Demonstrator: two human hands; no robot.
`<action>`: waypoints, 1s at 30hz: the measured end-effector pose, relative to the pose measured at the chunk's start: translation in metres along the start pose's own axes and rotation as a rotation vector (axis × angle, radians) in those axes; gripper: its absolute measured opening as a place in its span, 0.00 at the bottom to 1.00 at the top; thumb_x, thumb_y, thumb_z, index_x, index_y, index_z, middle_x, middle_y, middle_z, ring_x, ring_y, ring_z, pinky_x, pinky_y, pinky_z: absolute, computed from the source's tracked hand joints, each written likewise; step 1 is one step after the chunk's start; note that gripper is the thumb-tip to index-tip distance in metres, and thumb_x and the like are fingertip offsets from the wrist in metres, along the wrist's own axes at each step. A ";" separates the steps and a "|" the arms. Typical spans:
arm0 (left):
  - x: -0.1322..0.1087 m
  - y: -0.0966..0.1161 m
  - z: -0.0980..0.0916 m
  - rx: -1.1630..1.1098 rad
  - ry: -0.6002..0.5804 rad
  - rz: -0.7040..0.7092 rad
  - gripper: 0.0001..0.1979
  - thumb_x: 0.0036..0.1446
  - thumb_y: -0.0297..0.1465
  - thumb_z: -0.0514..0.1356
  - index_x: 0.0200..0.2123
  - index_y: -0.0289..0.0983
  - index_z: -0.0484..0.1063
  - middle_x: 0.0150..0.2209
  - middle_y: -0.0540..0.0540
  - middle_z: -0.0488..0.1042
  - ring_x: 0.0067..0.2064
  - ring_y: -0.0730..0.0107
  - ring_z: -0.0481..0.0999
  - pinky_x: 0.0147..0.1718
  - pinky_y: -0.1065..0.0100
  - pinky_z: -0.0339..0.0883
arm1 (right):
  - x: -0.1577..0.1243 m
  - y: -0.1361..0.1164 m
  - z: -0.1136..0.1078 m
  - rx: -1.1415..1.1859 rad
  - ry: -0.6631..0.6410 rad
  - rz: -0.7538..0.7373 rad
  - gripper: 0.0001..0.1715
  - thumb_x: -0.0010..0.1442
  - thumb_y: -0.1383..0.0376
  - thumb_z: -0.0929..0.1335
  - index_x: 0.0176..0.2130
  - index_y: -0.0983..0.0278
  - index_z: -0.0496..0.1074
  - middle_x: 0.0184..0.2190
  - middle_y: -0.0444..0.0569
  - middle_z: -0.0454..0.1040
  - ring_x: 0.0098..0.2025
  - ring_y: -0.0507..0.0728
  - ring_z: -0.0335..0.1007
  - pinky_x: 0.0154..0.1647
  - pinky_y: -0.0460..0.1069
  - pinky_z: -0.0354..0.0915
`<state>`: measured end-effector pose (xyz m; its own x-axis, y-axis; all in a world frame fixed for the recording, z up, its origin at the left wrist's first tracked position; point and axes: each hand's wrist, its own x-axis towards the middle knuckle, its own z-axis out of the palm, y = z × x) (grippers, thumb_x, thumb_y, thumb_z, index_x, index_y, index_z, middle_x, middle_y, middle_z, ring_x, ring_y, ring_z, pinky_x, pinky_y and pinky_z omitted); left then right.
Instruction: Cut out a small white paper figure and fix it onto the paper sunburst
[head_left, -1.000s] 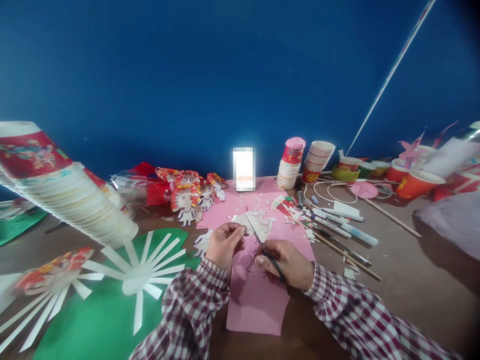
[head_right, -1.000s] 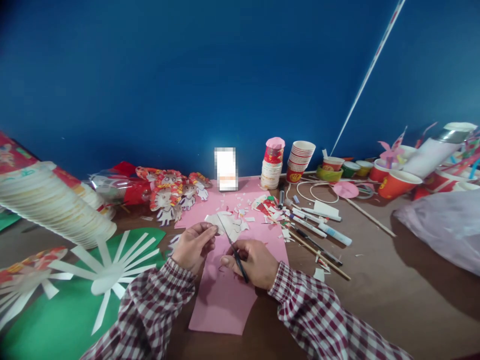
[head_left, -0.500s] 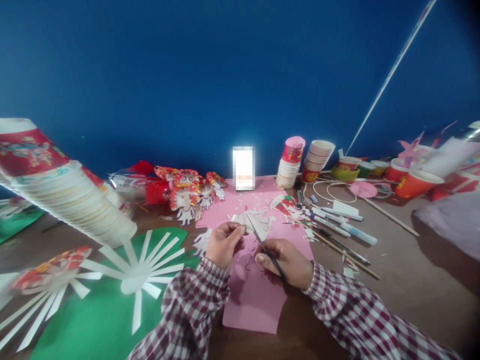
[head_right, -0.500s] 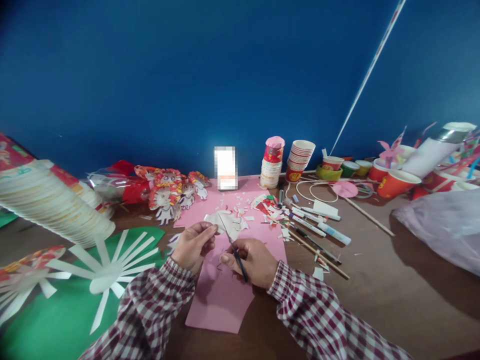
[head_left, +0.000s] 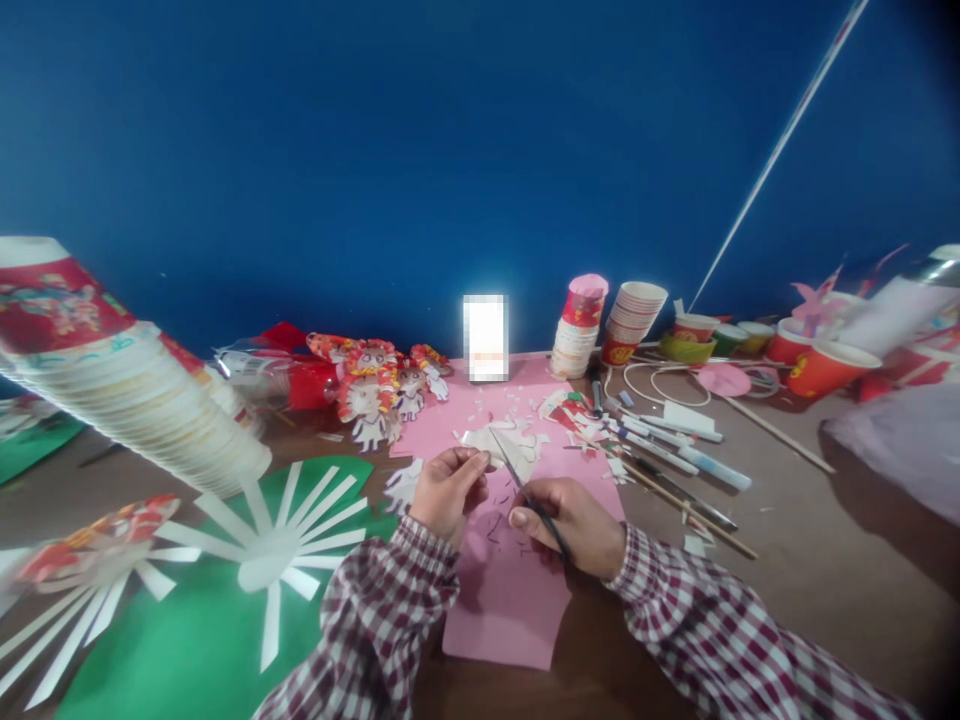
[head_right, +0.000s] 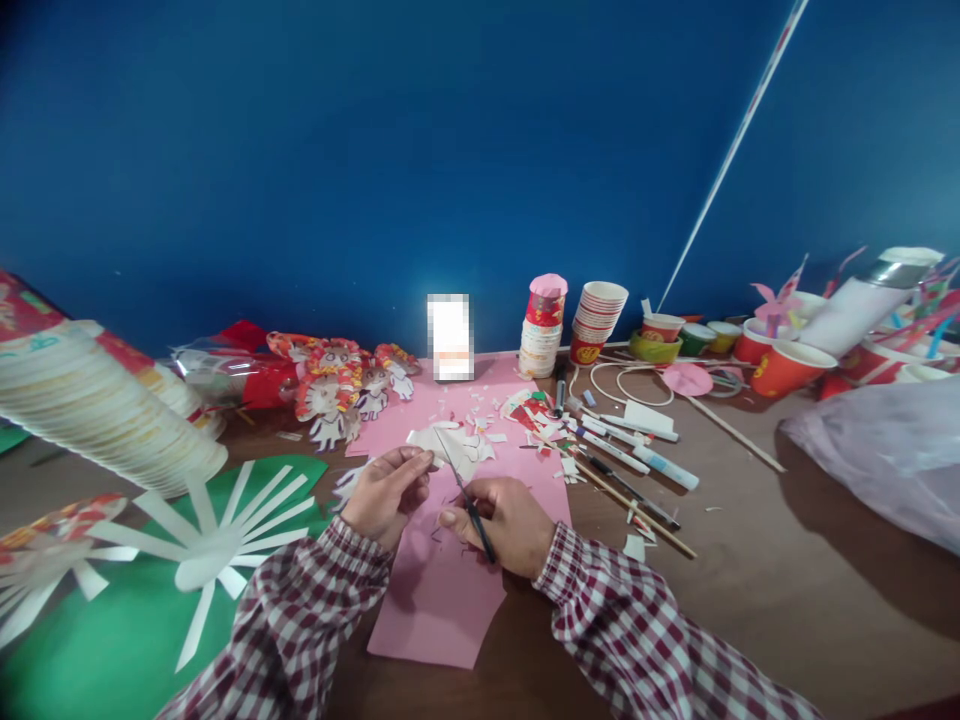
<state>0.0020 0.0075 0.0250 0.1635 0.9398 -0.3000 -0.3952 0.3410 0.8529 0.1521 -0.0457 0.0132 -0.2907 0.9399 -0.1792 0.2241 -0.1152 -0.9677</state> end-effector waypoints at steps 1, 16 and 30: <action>0.000 0.000 0.000 -0.003 -0.001 0.001 0.13 0.35 0.32 0.65 0.23 0.33 0.65 0.19 0.52 0.69 0.15 0.86 0.61 0.13 0.81 0.55 | 0.000 -0.001 0.000 -0.009 0.001 -0.001 0.16 0.51 0.54 0.65 0.30 0.65 0.64 0.15 0.40 0.62 0.13 0.48 0.60 0.09 0.41 0.55; -0.004 0.002 0.001 -0.002 0.002 -0.070 0.13 0.37 0.29 0.64 0.27 0.35 0.63 0.21 0.54 0.66 0.20 0.83 0.66 0.18 0.80 0.61 | -0.001 0.000 0.000 -0.117 0.018 -0.019 0.16 0.52 0.54 0.65 0.30 0.66 0.65 0.15 0.40 0.62 0.15 0.49 0.62 0.10 0.40 0.52; -0.003 0.002 0.000 -0.048 -0.040 -0.046 0.13 0.34 0.30 0.66 0.24 0.32 0.65 0.19 0.54 0.65 0.18 0.85 0.63 0.19 0.80 0.60 | 0.000 -0.002 -0.001 -0.173 0.015 -0.049 0.18 0.52 0.53 0.65 0.27 0.66 0.63 0.15 0.40 0.62 0.15 0.49 0.62 0.11 0.41 0.51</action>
<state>0.0010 0.0058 0.0278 0.2181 0.9218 -0.3205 -0.4287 0.3855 0.8170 0.1523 -0.0455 0.0154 -0.2914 0.9479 -0.1286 0.3669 -0.0134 -0.9302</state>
